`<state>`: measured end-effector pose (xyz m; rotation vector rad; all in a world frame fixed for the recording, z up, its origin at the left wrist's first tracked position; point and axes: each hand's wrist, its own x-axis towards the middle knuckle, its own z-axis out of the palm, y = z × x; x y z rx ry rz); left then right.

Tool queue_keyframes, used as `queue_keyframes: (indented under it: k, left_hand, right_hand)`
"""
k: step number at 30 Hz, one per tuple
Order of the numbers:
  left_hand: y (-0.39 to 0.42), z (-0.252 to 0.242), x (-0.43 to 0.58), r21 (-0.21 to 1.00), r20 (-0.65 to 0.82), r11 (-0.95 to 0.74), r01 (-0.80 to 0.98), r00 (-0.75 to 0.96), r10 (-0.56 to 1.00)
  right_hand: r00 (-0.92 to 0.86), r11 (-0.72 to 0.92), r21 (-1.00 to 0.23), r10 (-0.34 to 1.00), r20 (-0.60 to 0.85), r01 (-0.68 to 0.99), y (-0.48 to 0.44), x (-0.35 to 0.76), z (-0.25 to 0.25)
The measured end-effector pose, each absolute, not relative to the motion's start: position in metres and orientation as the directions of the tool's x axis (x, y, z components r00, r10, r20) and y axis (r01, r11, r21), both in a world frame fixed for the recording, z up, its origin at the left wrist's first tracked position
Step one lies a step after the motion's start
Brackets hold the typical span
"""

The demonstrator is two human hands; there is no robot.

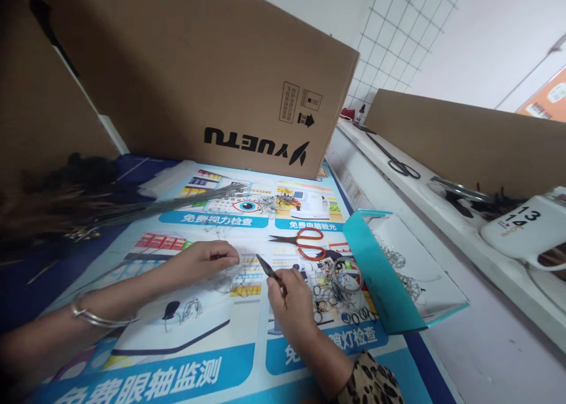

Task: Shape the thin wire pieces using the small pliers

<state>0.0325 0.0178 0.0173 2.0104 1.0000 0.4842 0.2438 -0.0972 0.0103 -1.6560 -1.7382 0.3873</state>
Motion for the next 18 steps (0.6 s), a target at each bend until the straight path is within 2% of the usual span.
queue_keyframes:
  k: [6, 9, 13, 18]
  left_hand:
    - [-0.006, 0.038, 0.027, 0.915, -0.016, -0.205, 0.348, 0.538, 0.843]
    - [-0.014, 0.043, 0.028, 0.960, -0.066, -0.089, 0.264, 0.524, 0.849]
    - [-0.018, 0.038, 0.030, 0.974, -0.164, 0.051, 0.219, 0.535, 0.829]
    - [-0.019, 0.032, 0.030, 0.975, -0.185, 0.081, 0.207, 0.557, 0.809]
  right_hand:
    - [0.011, 0.193, -0.573, 0.943, 0.332, 0.797, -0.098, 0.243, 0.008]
    - [-0.004, 0.218, -0.561, 0.934, 0.357, 0.799, -0.099, 0.243, 0.007]
    - [-0.035, 0.263, -0.549, 0.921, 0.389, 0.793, -0.101, 0.242, 0.007]
    - [-0.068, 0.307, -0.547, 0.908, 0.413, 0.779, -0.103, 0.239, 0.008]
